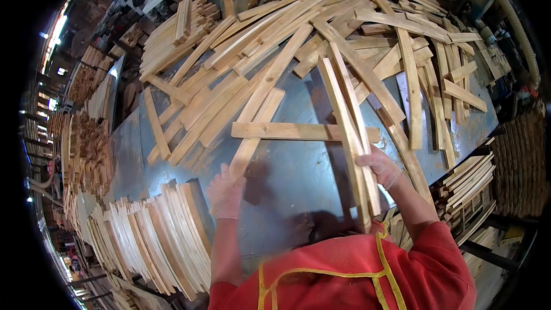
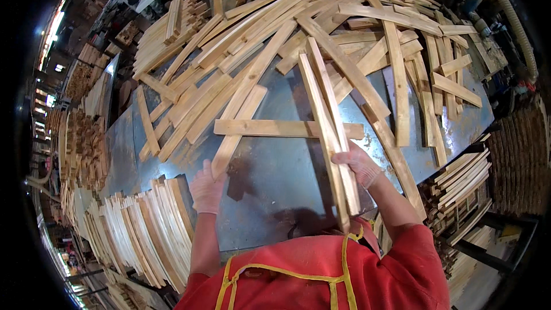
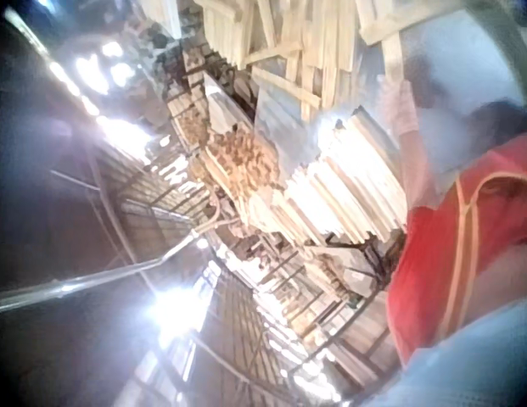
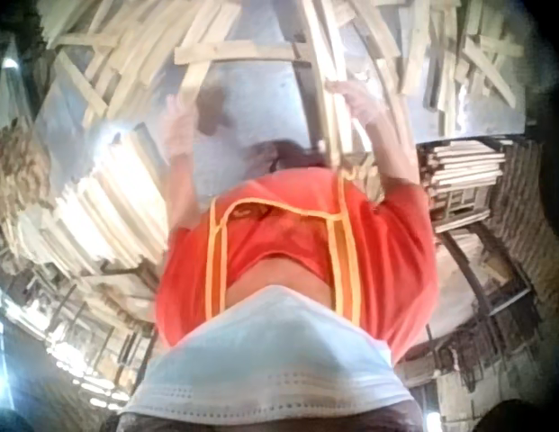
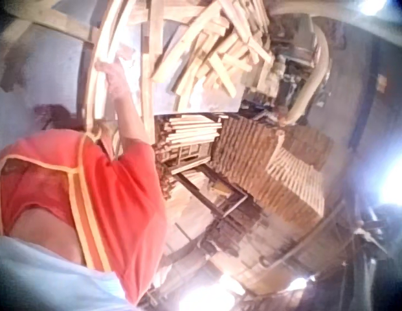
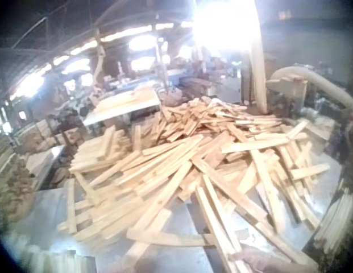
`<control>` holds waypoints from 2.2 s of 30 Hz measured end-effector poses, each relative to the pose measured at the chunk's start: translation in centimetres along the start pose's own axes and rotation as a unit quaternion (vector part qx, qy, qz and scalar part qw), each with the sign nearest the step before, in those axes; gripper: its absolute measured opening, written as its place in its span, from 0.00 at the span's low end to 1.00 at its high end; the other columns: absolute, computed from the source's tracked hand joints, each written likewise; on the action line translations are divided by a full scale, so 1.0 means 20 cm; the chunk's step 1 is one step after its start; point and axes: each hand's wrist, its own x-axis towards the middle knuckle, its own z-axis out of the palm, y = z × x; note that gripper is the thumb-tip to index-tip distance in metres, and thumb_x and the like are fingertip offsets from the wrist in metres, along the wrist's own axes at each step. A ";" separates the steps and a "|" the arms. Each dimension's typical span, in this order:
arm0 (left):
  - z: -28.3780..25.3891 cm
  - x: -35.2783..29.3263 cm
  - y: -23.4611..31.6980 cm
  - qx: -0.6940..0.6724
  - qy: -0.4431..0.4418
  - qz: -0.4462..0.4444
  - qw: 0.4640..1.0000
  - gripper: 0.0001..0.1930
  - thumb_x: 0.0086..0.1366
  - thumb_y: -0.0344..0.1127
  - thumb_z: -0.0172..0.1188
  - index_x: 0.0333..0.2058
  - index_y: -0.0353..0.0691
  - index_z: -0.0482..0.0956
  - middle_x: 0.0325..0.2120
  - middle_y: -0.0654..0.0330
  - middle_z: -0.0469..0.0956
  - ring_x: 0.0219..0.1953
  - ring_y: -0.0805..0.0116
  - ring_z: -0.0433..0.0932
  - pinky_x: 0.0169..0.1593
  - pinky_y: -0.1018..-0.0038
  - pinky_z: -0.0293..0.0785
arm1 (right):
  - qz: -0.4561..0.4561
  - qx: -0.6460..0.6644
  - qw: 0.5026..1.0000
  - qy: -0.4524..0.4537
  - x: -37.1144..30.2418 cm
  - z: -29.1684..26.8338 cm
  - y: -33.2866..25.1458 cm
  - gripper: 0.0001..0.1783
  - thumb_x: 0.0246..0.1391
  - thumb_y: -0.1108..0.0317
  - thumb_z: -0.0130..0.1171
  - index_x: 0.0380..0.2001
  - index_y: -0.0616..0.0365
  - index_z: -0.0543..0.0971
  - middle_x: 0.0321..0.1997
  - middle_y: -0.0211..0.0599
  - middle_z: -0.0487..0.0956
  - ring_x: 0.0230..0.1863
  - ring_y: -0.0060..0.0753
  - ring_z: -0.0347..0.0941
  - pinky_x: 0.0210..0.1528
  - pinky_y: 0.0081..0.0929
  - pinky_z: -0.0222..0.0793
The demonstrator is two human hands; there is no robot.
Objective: The person picks up individual wooden planks from a large pile on a metal table and stacks them neatly on the left side. The person handles the planks one by one, aligning them to form a growing stack.
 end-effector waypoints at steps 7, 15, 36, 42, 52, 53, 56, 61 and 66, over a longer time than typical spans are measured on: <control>-0.09 -0.66 -0.51 0.016 0.080 -0.083 0.993 0.29 0.64 0.55 0.70 0.57 0.43 0.79 0.36 0.51 0.83 0.42 0.44 0.82 0.45 0.49 0.76 | -0.070 -0.057 0.995 -0.040 0.20 0.62 0.38 0.52 0.47 0.72 0.72 0.76 0.57 0.63 0.59 0.33 0.77 0.56 0.31 0.75 0.63 0.30 0.74; 0.06 -1.23 -0.74 -0.290 0.113 -0.207 0.928 0.17 0.72 0.37 0.59 0.56 0.38 0.79 0.43 0.48 0.83 0.46 0.44 0.83 0.54 0.56 0.79 | 0.011 -0.107 0.991 -0.083 0.18 1.17 1.10 0.55 0.50 0.76 0.73 0.80 0.55 0.58 0.62 0.44 0.80 0.59 0.38 0.77 0.63 0.31 0.74; 0.20 -0.77 -0.53 0.076 -0.016 -0.214 0.974 0.51 0.59 0.55 0.73 0.76 0.44 0.60 0.77 0.50 0.59 0.78 0.45 0.56 0.79 0.51 0.51 | -0.251 -0.615 0.606 0.437 -0.25 -0.27 0.26 0.33 0.55 0.55 0.63 0.62 0.59 0.76 0.53 0.59 0.82 0.56 0.62 0.78 0.59 0.53 0.74; 0.09 -0.11 0.27 -0.030 0.004 0.106 0.994 0.52 0.53 0.57 0.78 0.72 0.42 0.66 0.73 0.48 0.63 0.77 0.44 0.56 0.79 0.49 0.50 | 0.010 -0.669 0.648 0.363 -0.48 -0.41 0.08 0.22 0.54 0.60 0.60 0.51 0.56 0.77 0.45 0.58 0.82 0.50 0.60 0.80 0.55 0.54 0.76; 0.12 -0.13 0.68 -0.190 -0.189 0.063 0.961 0.41 0.63 0.58 0.70 0.69 0.42 0.72 0.39 0.52 0.85 0.42 0.50 0.85 0.49 0.54 0.79 | -0.088 -0.356 0.907 0.208 -0.21 -0.19 -0.01 0.36 0.52 0.51 0.67 0.61 0.60 0.81 0.52 0.52 0.86 0.52 0.47 0.83 0.59 0.37 0.76; 0.11 -0.22 0.69 -0.308 -0.187 0.026 0.932 0.41 0.63 0.58 0.70 0.69 0.42 0.72 0.37 0.51 0.85 0.40 0.49 0.85 0.47 0.54 0.79 | -0.114 -0.306 0.918 0.225 -0.10 -0.14 0.01 0.34 0.55 0.54 0.66 0.61 0.63 0.80 0.50 0.50 0.86 0.52 0.44 0.83 0.58 0.36 0.76; 0.17 -0.43 0.66 -0.468 -0.212 -0.081 0.854 0.40 0.64 0.55 0.70 0.69 0.42 0.72 0.42 0.47 0.85 0.42 0.45 0.85 0.48 0.51 0.80 | -0.126 -0.132 0.968 0.171 0.17 0.12 0.14 0.32 0.60 0.55 0.64 0.61 0.67 0.77 0.50 0.51 0.85 0.51 0.43 0.81 0.58 0.37 0.75; 0.14 -0.63 0.73 -0.209 -0.054 -0.004 0.976 0.33 0.64 0.50 0.69 0.62 0.38 0.77 0.53 0.44 0.81 0.52 0.39 0.82 0.56 0.49 0.79 | -0.076 -0.322 0.940 0.081 0.37 0.47 0.72 0.30 0.63 0.56 0.63 0.63 0.63 0.78 0.48 0.47 0.84 0.48 0.38 0.80 0.55 0.36 0.76; 0.16 -0.78 0.43 -0.262 -0.110 -0.165 0.944 0.25 0.63 0.48 0.66 0.52 0.35 0.80 0.53 0.45 0.79 0.59 0.39 0.78 0.60 0.51 0.77 | -0.109 -0.453 0.885 -0.017 0.15 0.58 0.64 0.35 0.60 0.55 0.64 0.67 0.62 0.76 0.57 0.54 0.84 0.59 0.48 0.81 0.63 0.40 0.74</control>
